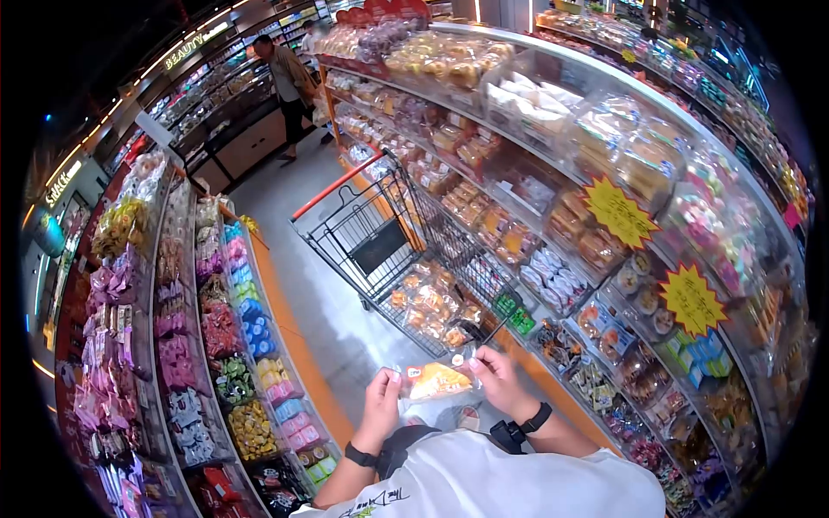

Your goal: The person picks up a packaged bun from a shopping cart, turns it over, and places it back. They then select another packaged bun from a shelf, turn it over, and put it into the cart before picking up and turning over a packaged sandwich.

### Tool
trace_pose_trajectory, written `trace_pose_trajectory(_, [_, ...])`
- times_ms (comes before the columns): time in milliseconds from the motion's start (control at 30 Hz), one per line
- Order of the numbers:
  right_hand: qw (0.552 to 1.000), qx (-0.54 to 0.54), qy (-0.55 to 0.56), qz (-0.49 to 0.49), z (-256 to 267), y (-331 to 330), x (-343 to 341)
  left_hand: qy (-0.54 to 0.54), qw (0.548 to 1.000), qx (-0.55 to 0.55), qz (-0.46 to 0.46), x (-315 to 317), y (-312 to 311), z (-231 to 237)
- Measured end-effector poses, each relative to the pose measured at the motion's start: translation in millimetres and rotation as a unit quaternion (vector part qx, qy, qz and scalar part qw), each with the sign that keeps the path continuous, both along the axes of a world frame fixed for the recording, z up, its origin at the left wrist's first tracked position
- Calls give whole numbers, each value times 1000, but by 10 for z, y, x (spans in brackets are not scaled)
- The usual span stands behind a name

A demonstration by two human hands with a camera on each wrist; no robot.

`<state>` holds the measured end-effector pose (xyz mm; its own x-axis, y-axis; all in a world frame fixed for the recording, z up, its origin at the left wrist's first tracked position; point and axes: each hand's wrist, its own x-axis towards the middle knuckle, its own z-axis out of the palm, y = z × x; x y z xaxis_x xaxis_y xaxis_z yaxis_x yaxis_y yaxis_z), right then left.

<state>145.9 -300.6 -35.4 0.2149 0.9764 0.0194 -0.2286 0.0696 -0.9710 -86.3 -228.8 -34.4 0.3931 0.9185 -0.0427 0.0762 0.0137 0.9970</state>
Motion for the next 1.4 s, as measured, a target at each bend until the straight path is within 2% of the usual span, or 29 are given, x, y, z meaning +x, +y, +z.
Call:
trace_pose_trajectory(233, [1000,-10,4,2,-239,1044,-313,-54,996,-61,35,-255,1003,-179])
trace_pose_trajectory(300, [1000,-8,-13,-14,-107,1343,-472,-48,997,-53,18,-412,1374,-220])
trace_pose_trajectory(433, [999,-17,-27,-40,-211,2063,-836,-55,998,-29,-24,-775,2214,-205])
trace_pose_trajectory(633, [999,4,-26,-31,123,3323,-1581,-106,994,-13,-28,-1502,3442,10])
trace_pose_trajectory(733, [999,21,-34,-2,162,3932,-1907,-74,997,19,-18,-1900,3983,19])
trace_pose_trajectory(833, [998,12,-57,-1,405,4347,-2285,-57,998,3,-11,-2196,4428,29])
trace_pose_trajectory(933, [994,-7,-112,-1,216,4763,-2423,-48,999,-16,4,-2409,4818,-29])
trace_pose_trajectory(1067, [999,-6,-51,-13,15,5351,-2599,-56,998,-21,23,-2530,5322,-146])
trace_pose_trajectory(1167, [997,-40,-70,-4,-64,5803,-2640,-38,998,-49,16,-2651,5790,-371])
trace_pose_trajectory(1233, [995,-41,-88,-7,-22,6161,-2677,-49,997,-48,21,-2677,6166,-422])
trace_pose_trajectory(1333, [999,-30,-31,3,-222,6837,-2711,-34,998,-51,14,-2719,6826,-346])
trace_pose_trajectory(1400, [998,-25,-46,25,-198,7331,-2663,-23,999,-29,29,-2715,7311,-344])
